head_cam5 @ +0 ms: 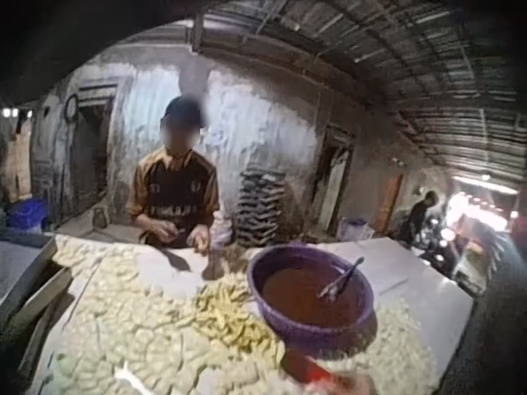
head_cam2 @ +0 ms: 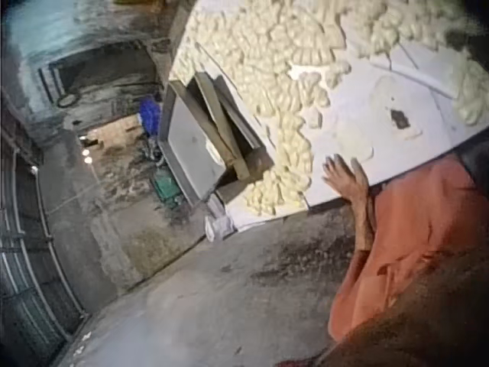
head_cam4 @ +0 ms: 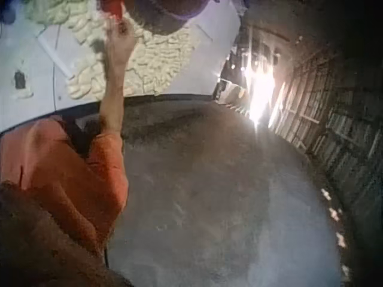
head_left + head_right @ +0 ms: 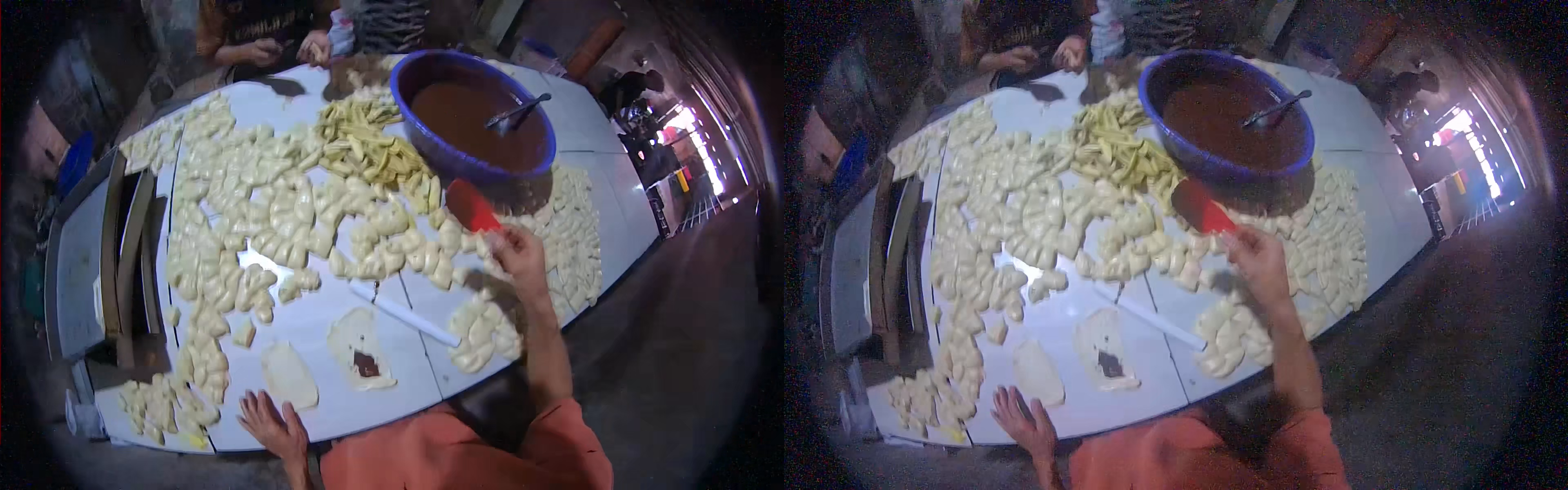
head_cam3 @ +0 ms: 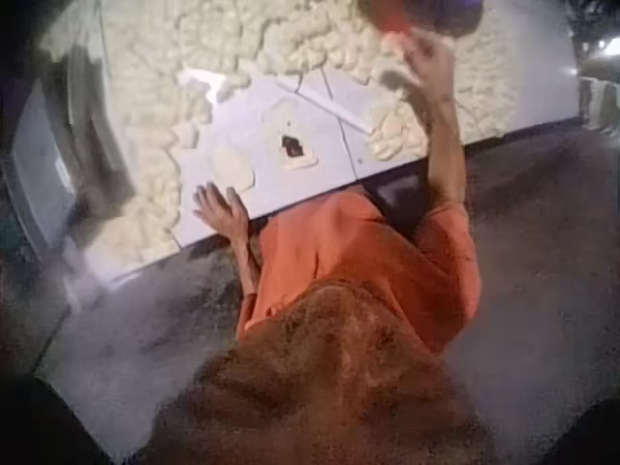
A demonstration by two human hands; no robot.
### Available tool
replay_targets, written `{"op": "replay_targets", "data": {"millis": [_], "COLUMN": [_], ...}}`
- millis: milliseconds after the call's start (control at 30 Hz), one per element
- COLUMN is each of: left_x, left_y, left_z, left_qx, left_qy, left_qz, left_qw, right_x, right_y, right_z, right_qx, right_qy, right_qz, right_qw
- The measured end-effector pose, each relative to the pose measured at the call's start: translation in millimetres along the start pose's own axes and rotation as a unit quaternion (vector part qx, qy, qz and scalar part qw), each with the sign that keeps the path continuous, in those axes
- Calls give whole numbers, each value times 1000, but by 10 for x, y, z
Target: The person stirs a dark liquid in a blue bowl using a spatula, spreads the liquid onto pieces of dough by hand, and rolls the dough pieces into cylindrical shapes on a table.
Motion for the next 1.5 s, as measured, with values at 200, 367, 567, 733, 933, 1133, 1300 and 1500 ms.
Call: {"op": "replay_targets", "data": {"millis": [200, 367, 567, 733, 933, 1133, 1300, 1500], "left_x": [23, 91, 111, 89, 107, 119, 85, 95], "left_y": [44, 152, 160, 163, 176, 165, 145, 105], "left_z": [93, 231, 266, 272, 317, 275, 215, 271], "left_qx": [37, 15, 26, 33, 30, 30, 35, 25], "left_qy": [33, 23, 15, 16, 19, 27, 16, 3], "left_qz": [-5, 20, 28, 19, 15, 1, 18, 28], "left_qw": [999, 999, 999, 999, 999, 999, 999, 999], "right_x": [1643, 2281, 2473, 2505, 2518, 2484, 2463, 2392], "right_y": [598, 335, 96, 298, 258, 214, 175, 284], "right_z": [-169, 305, 609, 743, 908, 907, 872, 730], "right_qx": [-314, -493, -352, -193, -83, -82, -52, -38], "right_qy": [115, 124, 54, -88, -153, -152, -151, -148], "right_qz": [-38, -179, -308, -333, -359, -365, -371, -349], "right_qw": [942, 842, 882, 919, 917, 915, 915, 925]}}
Point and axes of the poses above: each hand's wrist, its own x-axis towards the middle knuckle, its own y-axis out of the back of the hand, z = x × y, the point moved 7 cm from there along x, towards the middle knuckle, and after that the axes turned 6 degrees about y, right-handed, at the moved point
